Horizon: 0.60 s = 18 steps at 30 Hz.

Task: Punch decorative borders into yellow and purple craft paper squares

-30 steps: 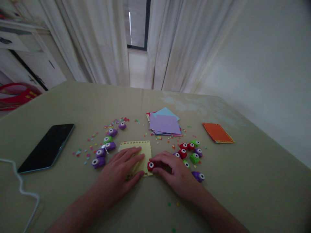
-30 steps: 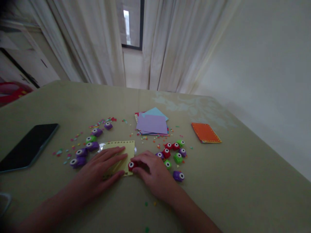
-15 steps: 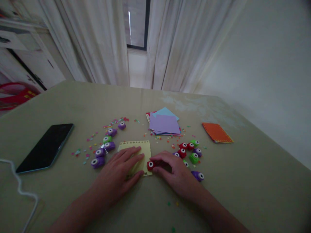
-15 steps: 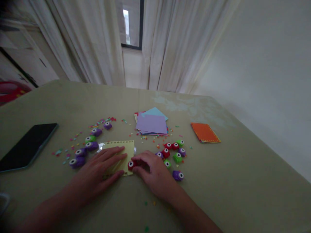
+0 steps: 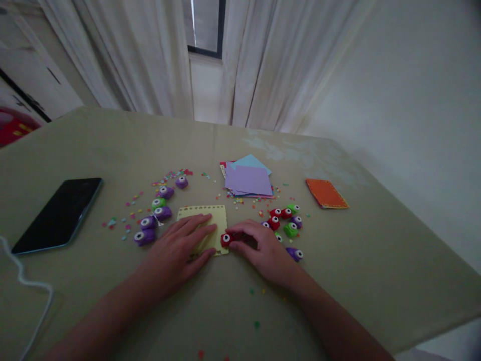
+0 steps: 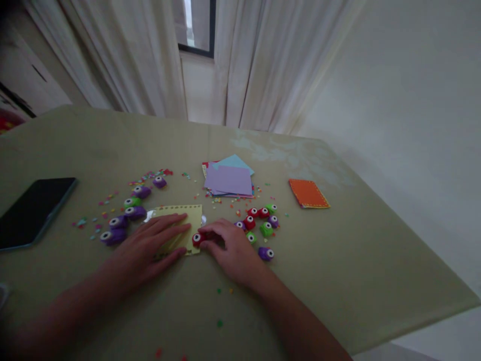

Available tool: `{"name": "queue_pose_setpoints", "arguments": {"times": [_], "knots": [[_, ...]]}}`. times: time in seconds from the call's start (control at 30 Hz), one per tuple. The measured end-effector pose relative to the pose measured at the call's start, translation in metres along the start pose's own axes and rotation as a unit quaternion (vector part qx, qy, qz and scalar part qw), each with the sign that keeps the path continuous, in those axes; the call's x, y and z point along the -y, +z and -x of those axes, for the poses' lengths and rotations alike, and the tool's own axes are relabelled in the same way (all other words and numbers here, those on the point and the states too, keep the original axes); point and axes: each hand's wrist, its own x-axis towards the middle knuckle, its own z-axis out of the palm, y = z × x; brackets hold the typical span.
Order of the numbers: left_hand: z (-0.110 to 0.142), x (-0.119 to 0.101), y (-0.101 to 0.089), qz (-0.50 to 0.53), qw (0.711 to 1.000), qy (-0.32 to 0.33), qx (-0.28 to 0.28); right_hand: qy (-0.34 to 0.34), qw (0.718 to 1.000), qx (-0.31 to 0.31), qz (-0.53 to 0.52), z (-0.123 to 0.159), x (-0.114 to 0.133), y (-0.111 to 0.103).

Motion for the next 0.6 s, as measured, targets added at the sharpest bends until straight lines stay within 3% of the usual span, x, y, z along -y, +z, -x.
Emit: {"name": "queue_pose_setpoints", "arguments": {"times": [0.6], "knots": [[-0.0030, -0.0060, -0.0067, 0.010, 1.000, -0.015, 0.019, -0.021, 0.999, 0.016, 0.021, -0.0001, 0.0024, -0.0039]]}}
